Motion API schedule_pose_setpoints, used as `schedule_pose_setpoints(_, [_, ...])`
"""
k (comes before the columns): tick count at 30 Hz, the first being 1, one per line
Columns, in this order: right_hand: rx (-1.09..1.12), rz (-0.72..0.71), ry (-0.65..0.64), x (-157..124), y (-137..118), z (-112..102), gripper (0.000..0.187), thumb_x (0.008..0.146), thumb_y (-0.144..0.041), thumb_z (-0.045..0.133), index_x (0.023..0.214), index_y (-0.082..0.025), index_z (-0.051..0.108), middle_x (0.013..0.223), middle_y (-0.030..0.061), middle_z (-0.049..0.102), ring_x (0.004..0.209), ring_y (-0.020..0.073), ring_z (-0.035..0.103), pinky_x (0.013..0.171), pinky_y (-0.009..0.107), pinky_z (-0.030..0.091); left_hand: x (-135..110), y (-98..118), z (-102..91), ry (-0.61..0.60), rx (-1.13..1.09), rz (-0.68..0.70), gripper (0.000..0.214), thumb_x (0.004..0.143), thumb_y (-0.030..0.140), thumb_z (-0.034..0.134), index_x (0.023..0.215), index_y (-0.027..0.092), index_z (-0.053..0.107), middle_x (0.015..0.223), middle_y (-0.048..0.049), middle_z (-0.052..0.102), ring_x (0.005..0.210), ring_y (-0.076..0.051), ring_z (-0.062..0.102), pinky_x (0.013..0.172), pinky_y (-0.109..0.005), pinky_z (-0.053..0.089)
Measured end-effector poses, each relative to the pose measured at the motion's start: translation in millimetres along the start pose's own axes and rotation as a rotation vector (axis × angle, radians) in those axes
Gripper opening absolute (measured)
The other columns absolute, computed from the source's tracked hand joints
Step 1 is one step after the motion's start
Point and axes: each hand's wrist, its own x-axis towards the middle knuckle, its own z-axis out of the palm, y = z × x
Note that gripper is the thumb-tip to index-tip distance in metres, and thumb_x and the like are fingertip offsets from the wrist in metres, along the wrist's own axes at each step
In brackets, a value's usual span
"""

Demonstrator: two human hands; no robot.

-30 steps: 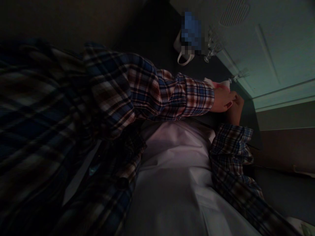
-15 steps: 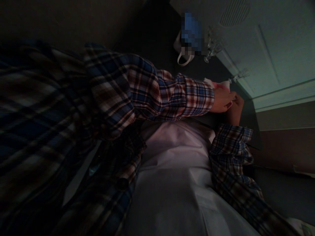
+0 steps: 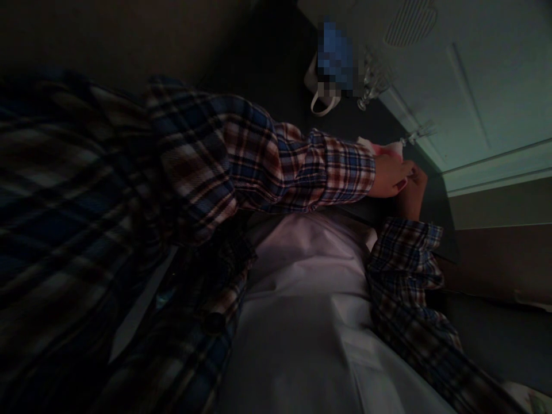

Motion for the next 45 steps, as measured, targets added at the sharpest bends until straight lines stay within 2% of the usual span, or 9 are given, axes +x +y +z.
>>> schedule_pose_setpoints(9, [-0.006, 0.011, -0.004, 0.2, 0.5, -0.7, 0.022, 0.059, -0.028, 0.05, 0.061, -0.009, 0.038, 0.059, -0.0015, 0.038, 0.059, -0.0002, 0.03, 0.055, 0.015, 0.023, 0.2, -0.8, 0.5, -0.001, 0.021, 0.002, 0.05, 0.093, 0.025, 0.032, 0.14, 0.008, 0.041, 0.125, -0.0145, 0.054, 0.112, -0.02, 0.058, 0.098, -0.03, 0.047])
schedule_pose_setpoints(15, [0.033, 0.001, -0.016, 0.9, 3.6, -2.1, 0.02, 0.059, -0.025, 0.05, 0.061, -0.008, 0.039, 0.06, -0.0017, 0.037, 0.059, -0.0003, 0.031, 0.056, 0.015, 0.024, -1.4, 1.1, -2.7, -0.02, 0.001, -0.013, 0.049, 0.094, 0.023, 0.034, 0.14, 0.006, 0.041, 0.125, -0.0153, 0.054, 0.117, -0.023, 0.056, 0.102, -0.035, 0.046])
schedule_pose_setpoints(27, [0.02, -0.01, -0.024, 1.7, 6.6, -2.3, 0.021, 0.06, -0.027, 0.049, 0.062, -0.009, 0.038, 0.06, -0.0017, 0.037, 0.06, -0.0001, 0.031, 0.056, 0.015, 0.023, -0.4, 1.4, -1.0, -0.012, 0.022, -0.029, 0.052, 0.092, 0.025, 0.035, 0.142, 0.009, 0.04, 0.124, -0.0142, 0.055, 0.113, -0.019, 0.057, 0.099, -0.029, 0.046])
schedule_pose_setpoints(40, [-0.004, 0.005, -0.011, 0.9, 3.8, -1.6, 0.022, 0.061, -0.027, 0.05, 0.061, -0.009, 0.037, 0.06, -0.0014, 0.037, 0.059, -0.0002, 0.031, 0.054, 0.016, 0.023, -3.1, 4.1, -4.9, -0.038, -0.015, -0.027, 0.048, 0.094, 0.021, 0.034, 0.14, 0.005, 0.04, 0.123, -0.0154, 0.055, 0.119, -0.025, 0.054, 0.103, -0.036, 0.045])
schedule_pose_setpoints(45, [0.017, 0.016, -0.017, 1.4, 7.2, -2.1, 0.023, 0.06, -0.029, 0.049, 0.062, -0.009, 0.039, 0.061, -0.0017, 0.038, 0.06, 0.0, 0.031, 0.054, 0.015, 0.024, -3.9, 4.0, -5.9, -0.043, -0.025, -0.033, 0.048, 0.095, 0.02, 0.035, 0.139, 0.005, 0.04, 0.122, -0.0148, 0.055, 0.121, -0.025, 0.053, 0.106, -0.035, 0.044])
